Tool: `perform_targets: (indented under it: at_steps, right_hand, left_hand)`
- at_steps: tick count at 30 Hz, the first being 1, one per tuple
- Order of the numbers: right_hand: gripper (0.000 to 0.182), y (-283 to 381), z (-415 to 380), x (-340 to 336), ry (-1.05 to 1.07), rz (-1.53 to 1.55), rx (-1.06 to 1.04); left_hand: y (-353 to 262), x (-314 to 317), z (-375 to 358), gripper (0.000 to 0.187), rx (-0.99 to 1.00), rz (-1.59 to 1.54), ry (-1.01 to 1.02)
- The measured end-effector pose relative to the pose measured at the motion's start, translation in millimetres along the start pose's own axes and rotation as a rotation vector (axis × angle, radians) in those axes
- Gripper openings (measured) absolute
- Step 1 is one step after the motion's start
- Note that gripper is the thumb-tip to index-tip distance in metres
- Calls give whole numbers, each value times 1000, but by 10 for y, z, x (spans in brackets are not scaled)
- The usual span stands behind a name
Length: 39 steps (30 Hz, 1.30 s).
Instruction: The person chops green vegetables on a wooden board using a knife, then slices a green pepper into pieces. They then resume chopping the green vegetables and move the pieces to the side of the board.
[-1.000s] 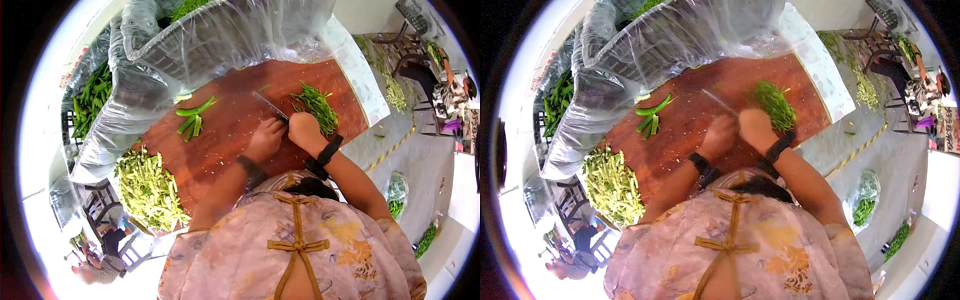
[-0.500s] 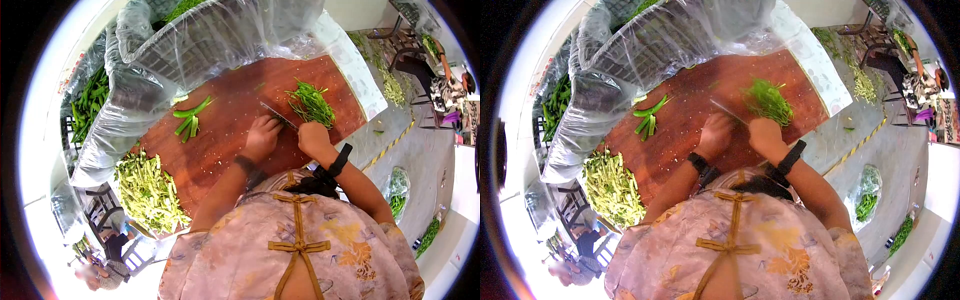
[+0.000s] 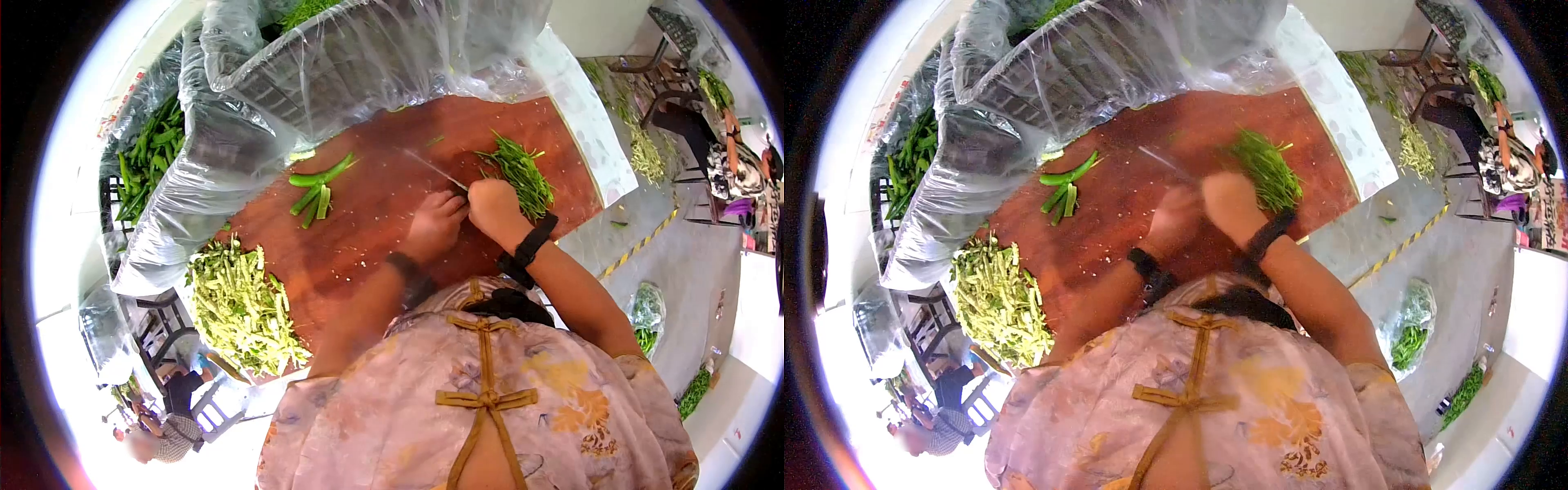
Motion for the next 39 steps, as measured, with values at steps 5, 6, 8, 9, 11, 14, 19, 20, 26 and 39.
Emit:
perform_targets:
  at_steps: [5, 6, 8, 9, 11, 14, 19, 20, 26, 39]
  right_hand:
    - [11, -243, -113, -227, -75, 45, 12]
    - [12, -295, -166, -239, -73, 47, 31]
    - [11, -285, -304, -246, -75, 68, 0]
    - [11, -260, -354, -228, -10, 53, 25]
    - [10, -229, -402, -208, 55, 41, 52]
    - [9, -233, -408, -174, 108, 8, 95]
    - [5, -153, -372, -208, 166, 2, 75]
    - [5, -132, -351, -171, 170, 0, 73]
    - [4, 10, -67, -66, -17, 58, -7]
    - [8, -235, -373, -134, 207, -2, 137]
  left_hand:
    - [-43, -61, -12, 32, -14, 9, -73]
    - [-51, -68, -3, 31, -12, 26, -74]
    - [-57, -85, 7, 31, -10, 15, -77]
    - [-59, -81, -3, 31, -11, 8, -79]
    - [-46, -60, -8, 30, -13, -7, -64]
    - [-58, -104, 18, 30, -19, -20, -63]
    - [-46, -127, 25, 30, -39, -41, -56]
    - [-39, -125, 21, 30, -40, -43, -55]
    - [-12, -62, -25, 30, -14, -37, -68]
    - [-69, -114, -68, 28, -31, 57, -12]
Point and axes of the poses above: each hand's wrist, its own z-axis towards the middle knuckle, its own x-axis out of the palm, y = z × x, the point moved 8 cm from there along z, towards the middle knuckle, and after that the axes turned 14 degrees about x, right-handed, at the moved point
